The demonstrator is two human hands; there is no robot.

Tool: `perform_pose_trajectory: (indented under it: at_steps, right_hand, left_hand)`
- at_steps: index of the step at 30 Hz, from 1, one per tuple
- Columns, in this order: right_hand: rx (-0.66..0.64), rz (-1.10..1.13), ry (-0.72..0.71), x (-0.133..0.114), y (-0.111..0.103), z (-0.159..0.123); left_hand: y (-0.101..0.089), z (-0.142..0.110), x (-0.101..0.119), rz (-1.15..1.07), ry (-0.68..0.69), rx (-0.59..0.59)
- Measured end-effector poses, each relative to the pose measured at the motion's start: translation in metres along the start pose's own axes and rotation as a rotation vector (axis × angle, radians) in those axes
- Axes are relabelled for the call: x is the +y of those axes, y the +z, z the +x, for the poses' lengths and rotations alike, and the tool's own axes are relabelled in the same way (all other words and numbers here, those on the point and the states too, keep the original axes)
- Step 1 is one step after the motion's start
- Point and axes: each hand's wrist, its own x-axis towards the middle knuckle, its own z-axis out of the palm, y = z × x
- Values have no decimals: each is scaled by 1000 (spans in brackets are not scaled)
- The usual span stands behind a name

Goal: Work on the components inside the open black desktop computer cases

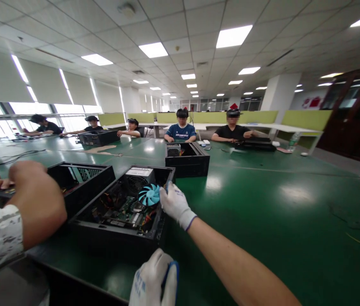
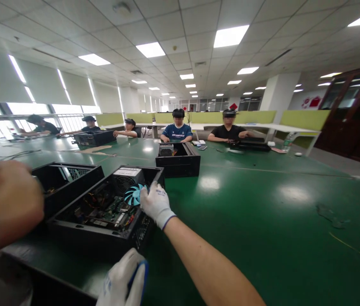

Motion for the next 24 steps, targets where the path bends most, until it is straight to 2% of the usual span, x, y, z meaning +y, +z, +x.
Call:
perform_pose_trajectory:
  at_steps: [2,4,7,11,14,16,18,21,24]
  right_hand:
    - [-54,46,-27,4,2,15]
    - [-110,81,-63,17,-1,28]
    - [-167,103,-76,50,-9,45]
    - [-168,12,28,101,-15,84]
    - [-141,-120,90,133,-14,122]
    - [-126,-202,106,150,-12,146]
    - [-118,-269,106,164,-8,166]
    - [-118,-344,89,181,-2,188]
    - [-97,-395,70,191,2,200]
  left_hand:
    - [22,-3,-7,-6,-21,16]
    - [38,0,-12,-32,-1,-22]
    - [53,15,-15,-12,17,-64]
    - [76,43,-10,64,113,-125]
    - [104,56,-1,12,14,-155]
    - [125,57,5,-22,-77,-170]
    - [141,52,9,-3,-102,-179]
    - [155,41,12,64,-112,-191]
    - [155,40,11,119,-108,-260]
